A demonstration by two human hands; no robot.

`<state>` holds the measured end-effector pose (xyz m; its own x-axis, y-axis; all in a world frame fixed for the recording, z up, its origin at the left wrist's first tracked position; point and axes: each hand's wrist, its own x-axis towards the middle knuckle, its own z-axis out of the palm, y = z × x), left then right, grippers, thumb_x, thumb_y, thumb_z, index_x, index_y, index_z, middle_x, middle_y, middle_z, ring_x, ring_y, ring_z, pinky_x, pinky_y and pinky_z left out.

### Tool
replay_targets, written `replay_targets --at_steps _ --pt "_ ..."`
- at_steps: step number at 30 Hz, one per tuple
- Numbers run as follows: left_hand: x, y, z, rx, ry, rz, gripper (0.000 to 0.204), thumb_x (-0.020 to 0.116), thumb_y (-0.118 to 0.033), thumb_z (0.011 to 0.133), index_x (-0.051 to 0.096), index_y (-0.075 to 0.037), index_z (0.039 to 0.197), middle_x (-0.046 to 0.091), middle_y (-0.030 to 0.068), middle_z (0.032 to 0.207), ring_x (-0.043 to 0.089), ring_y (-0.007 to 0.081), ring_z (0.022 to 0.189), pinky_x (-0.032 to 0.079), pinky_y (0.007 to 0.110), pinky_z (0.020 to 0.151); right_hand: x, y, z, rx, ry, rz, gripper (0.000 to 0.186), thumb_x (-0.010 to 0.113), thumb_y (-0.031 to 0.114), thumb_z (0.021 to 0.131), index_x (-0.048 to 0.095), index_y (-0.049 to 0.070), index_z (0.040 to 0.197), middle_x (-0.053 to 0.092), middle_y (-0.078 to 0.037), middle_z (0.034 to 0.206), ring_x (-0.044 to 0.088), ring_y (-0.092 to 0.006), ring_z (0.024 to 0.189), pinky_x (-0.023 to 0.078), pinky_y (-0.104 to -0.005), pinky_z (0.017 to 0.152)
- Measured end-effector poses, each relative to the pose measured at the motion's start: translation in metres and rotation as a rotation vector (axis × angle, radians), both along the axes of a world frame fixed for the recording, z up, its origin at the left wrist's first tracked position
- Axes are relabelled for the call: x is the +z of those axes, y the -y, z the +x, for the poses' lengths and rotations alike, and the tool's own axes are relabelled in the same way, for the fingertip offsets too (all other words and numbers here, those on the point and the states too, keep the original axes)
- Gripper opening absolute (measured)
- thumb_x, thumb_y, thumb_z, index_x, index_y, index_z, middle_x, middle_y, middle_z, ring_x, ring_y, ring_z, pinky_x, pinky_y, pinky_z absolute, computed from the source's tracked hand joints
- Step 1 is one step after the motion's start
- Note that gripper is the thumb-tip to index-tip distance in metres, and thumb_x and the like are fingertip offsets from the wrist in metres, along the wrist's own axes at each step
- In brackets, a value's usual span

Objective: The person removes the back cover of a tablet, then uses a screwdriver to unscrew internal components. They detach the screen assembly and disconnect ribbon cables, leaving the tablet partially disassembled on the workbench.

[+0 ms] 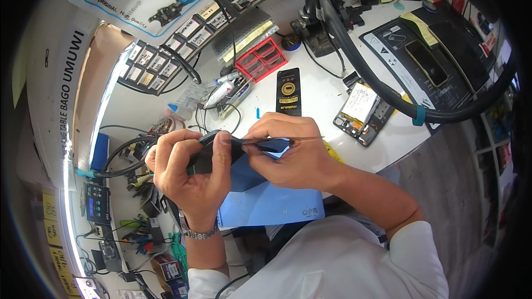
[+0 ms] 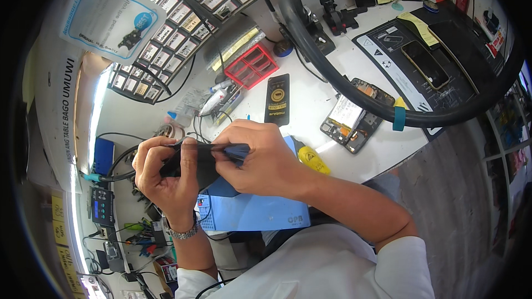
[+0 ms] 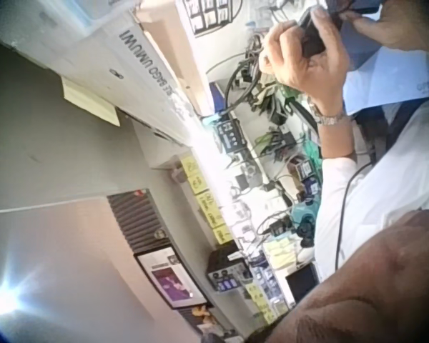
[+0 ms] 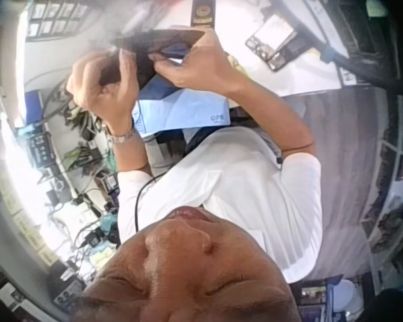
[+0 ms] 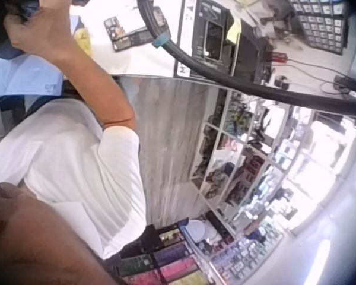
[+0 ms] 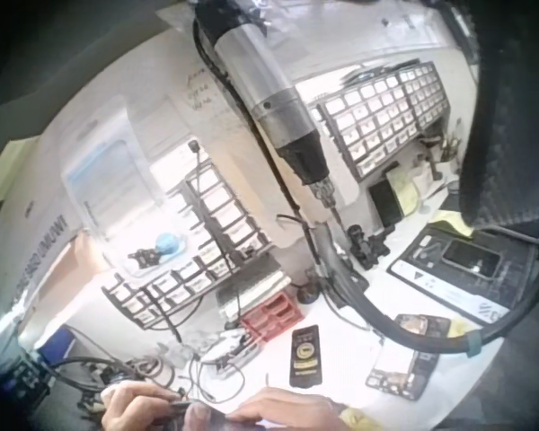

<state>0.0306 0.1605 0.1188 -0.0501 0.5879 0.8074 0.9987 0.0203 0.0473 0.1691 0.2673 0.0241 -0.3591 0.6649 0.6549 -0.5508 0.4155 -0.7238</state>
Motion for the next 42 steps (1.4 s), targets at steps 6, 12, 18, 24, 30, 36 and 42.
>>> replay_targets --at_steps 6,12,18,24,30,36,42 --pt "0.0 -0.002 -0.001 0.009 0.001 0.003 0.032 0.097 -0.015 0.075 0.066 -0.009 0.077 0.075 0.0051 0.09 0.064 0.0209 0.078 0.04 0.038 0.086 -0.005 0.0 0.005 0.007 0.076 -0.015 0.017 0.08 -0.008 0.083 0.076 0.0 0.097 0.079 -0.01 0.093 0.075 -0.0195 0.082 0.059 -0.0316 0.076" --pt "-0.001 -0.004 0.001 -0.008 0.057 0.001 0.027 0.095 -0.013 0.074 0.068 -0.007 0.077 0.076 0.006 0.091 0.066 0.0218 0.08 0.042 0.038 0.085 -0.014 -0.001 0.007 -0.022 0.079 0.059 0.017 0.08 -0.008 0.082 0.076 0.001 0.096 0.078 -0.01 0.092 0.076 -0.0198 0.083 0.06 -0.0312 0.076" --pt "0.0 0.001 0.004 -0.031 0.12 -0.017 0.02 0.093 -0.009 0.075 0.074 -0.005 0.081 0.078 0.0088 0.094 0.068 0.0237 0.083 0.047 0.038 0.086 -0.023 0.003 0.006 -0.022 0.033 0.012 0.017 0.083 -0.003 0.081 0.074 0.003 0.093 0.075 -0.011 0.089 0.075 -0.0271 0.08 0.059 -0.0356 0.071" --pt "0.002 0.004 0.005 -0.064 0.162 -0.034 0.018 0.093 -0.008 0.075 0.077 -0.002 0.083 0.078 0.0103 0.095 0.069 0.0234 0.088 0.048 0.037 0.082 -0.039 0.004 0.01 -0.015 0.006 0.028 0.024 0.083 -0.01 0.081 0.078 0.003 0.1 0.079 -0.009 0.093 0.078 -0.0206 0.086 0.061 -0.0311 0.075" --pt "0.0 0.012 0.009 -0.064 0.201 -0.035 0.018 0.092 -0.006 0.075 0.077 -0.001 0.084 0.078 0.012 0.095 0.068 0.0244 0.089 0.048 0.037 0.082 -0.06 0.022 0.012 -0.058 -0.145 -0.05 0.032 0.086 -0.016 0.08 0.079 0.003 0.105 0.079 -0.011 0.098 0.078 -0.023 0.089 0.061 -0.0321 0.078" --pt "-0.004 0.024 0.016 -0.108 0.209 -0.011 0.017 0.088 -0.009 0.078 0.076 0.0 0.085 0.078 0.016 0.096 0.067 0.025 0.085 0.046 0.039 0.082 -0.076 0.026 0.026 -0.011 -0.155 -0.026 0.036 0.087 -0.016 0.079 0.079 0.002 0.109 0.08 -0.013 0.106 0.078 -0.0263 0.094 0.063 -0.0344 0.081" --pt "-0.006 0.034 0.026 -0.027 0.125 -0.014 0.032 0.088 -0.028 0.087 0.065 -0.006 0.081 0.078 0.0157 0.094 0.068 0.026 0.079 0.042 0.047 0.091 -0.078 0.025 0.035 0.073 -0.158 0.067 0.033 0.085 0.005 0.086 0.077 -0.002 0.117 0.077 -0.015 0.115 0.074 -0.032 0.104 0.061 -0.041 0.091"
